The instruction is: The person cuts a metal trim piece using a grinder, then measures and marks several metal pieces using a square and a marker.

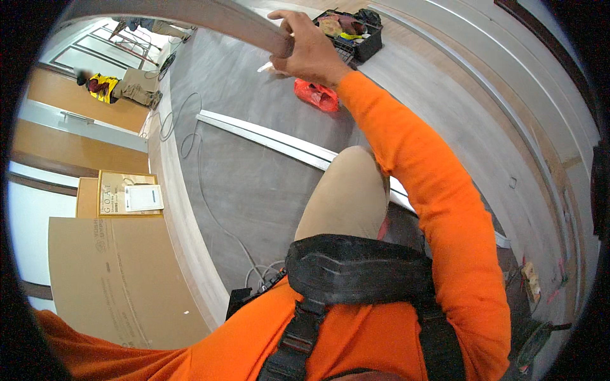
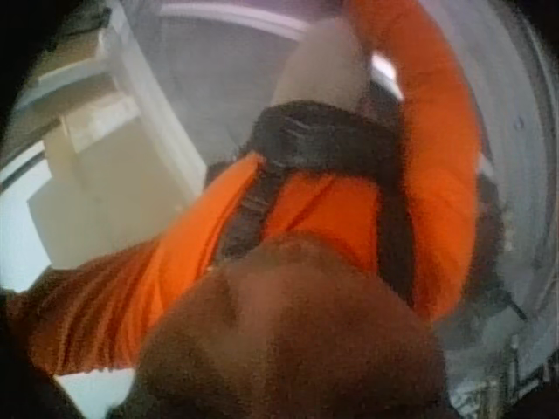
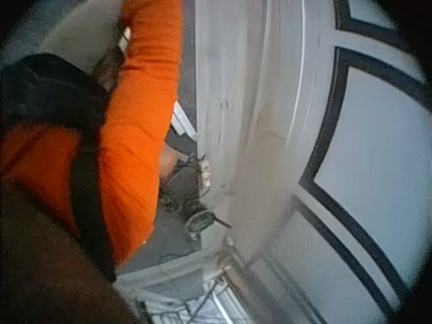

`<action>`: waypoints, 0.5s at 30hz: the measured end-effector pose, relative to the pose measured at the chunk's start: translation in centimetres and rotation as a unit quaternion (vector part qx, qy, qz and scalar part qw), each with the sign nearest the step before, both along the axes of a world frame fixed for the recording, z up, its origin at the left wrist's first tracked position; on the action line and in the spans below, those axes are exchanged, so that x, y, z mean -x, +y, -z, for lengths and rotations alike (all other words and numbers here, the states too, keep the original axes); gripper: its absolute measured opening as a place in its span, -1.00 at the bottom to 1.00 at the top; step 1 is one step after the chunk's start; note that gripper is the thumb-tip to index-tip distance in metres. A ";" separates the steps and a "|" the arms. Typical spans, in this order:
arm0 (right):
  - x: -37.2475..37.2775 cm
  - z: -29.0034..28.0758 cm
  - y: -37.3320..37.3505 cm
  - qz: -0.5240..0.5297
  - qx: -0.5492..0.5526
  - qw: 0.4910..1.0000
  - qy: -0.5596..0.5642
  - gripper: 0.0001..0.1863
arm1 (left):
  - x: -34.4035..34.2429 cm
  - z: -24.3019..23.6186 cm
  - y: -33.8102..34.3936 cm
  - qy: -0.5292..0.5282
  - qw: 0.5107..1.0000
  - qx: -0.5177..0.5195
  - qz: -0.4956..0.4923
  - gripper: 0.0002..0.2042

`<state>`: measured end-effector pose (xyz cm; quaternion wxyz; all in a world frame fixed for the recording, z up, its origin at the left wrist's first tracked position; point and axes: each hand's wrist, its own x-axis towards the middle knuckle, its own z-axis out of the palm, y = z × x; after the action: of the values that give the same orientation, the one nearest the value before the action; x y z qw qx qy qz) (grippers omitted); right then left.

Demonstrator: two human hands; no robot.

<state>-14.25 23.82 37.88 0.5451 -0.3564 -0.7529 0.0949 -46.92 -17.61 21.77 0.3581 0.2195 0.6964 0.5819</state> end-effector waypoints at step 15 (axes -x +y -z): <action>-1.3 -1.6 -0.6 -0.256 0.143 0.944 -0.149 -0.31 | 8.7 -23.8 26.8 -0.024 0.947 -0.318 0.047 -0.35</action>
<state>-13.00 23.23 39.51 0.3270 -0.2357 -0.8700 0.2840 -55.62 9.20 45.59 0.3133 0.3402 0.4555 0.7607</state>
